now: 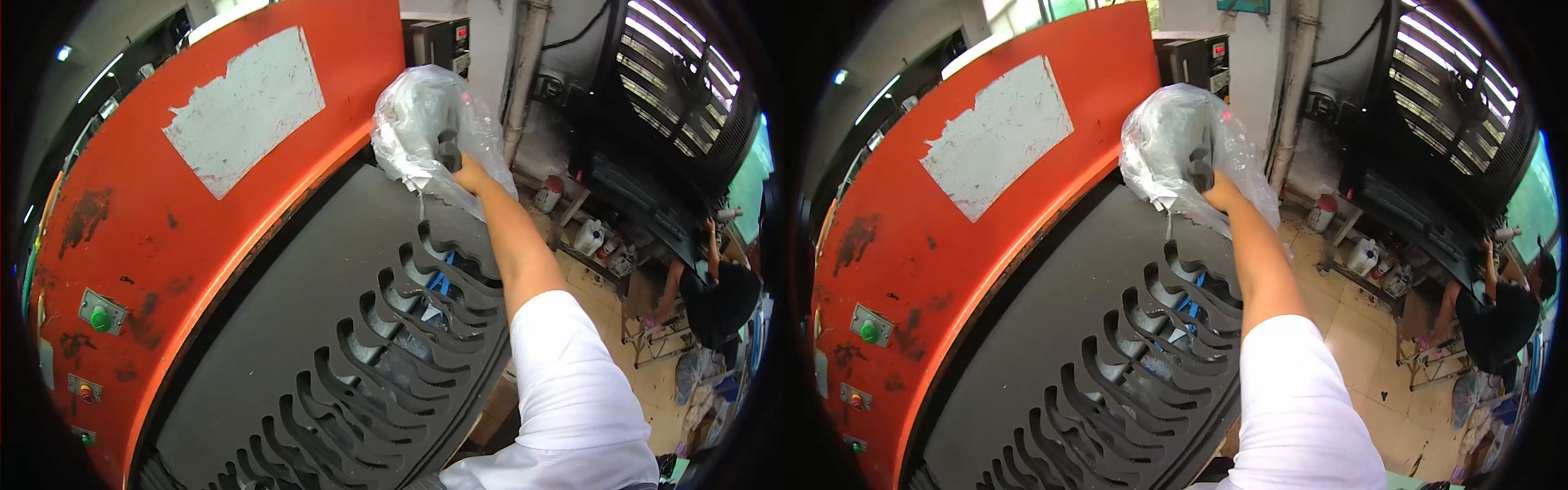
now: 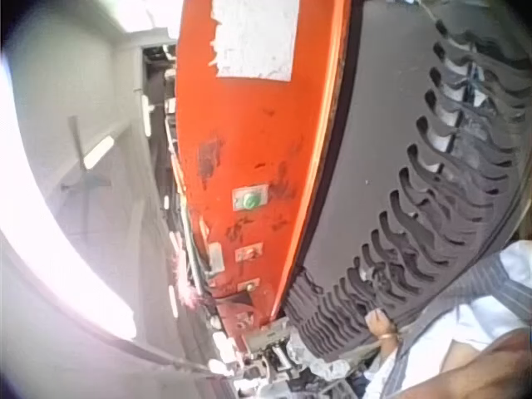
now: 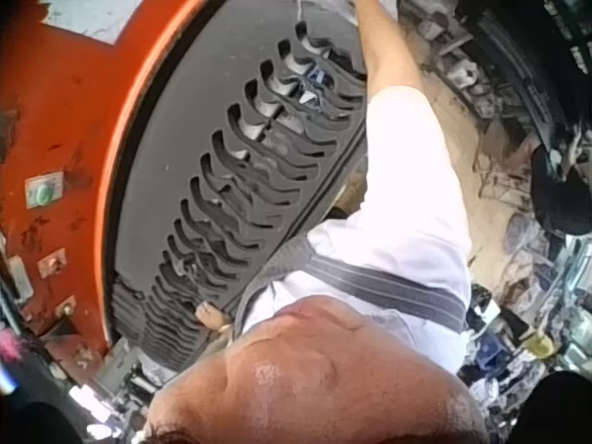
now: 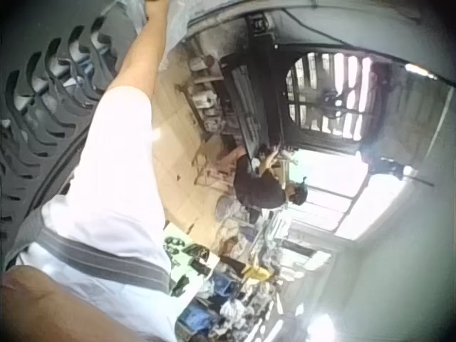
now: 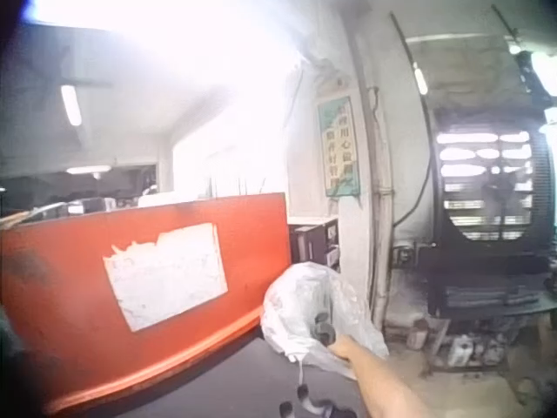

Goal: Cutting foam shapes using a manual die-cutting machine.

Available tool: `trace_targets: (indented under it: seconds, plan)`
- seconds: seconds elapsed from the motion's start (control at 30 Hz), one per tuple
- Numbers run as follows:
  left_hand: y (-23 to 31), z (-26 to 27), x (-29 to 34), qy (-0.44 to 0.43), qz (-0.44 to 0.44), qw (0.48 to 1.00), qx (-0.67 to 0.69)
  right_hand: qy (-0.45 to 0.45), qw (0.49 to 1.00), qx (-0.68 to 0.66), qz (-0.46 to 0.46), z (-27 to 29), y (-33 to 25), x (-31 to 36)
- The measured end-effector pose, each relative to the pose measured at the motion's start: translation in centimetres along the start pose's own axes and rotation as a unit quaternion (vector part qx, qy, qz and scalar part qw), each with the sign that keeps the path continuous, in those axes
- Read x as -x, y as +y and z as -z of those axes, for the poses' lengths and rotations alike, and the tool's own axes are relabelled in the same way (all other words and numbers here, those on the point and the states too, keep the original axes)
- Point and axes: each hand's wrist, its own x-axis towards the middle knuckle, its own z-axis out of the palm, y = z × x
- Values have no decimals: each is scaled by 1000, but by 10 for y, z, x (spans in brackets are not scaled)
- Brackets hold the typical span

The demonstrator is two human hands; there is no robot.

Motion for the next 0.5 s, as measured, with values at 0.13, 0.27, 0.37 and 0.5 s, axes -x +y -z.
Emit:
trace_targets:
  seconds: [0.13, 0.27, 0.37, 0.5]
  plan:
    - [-32, -57, -20, 18, -33, 998, 55, -61, 995, -44, -73, 35, 118, -48]
    - [-66, -14, 52, 48, -59, 994, -73, -97, 977, 167, 93, -32, 32, -49]
    - [-79, -49, 32, 37, -87, 995, -38, -25, 920, 359, 154, 45, 55, -18]
    - [-89, -60, 2, 42, -113, 993, -10, 85, 924, 284, -242, 115, 107, -16]
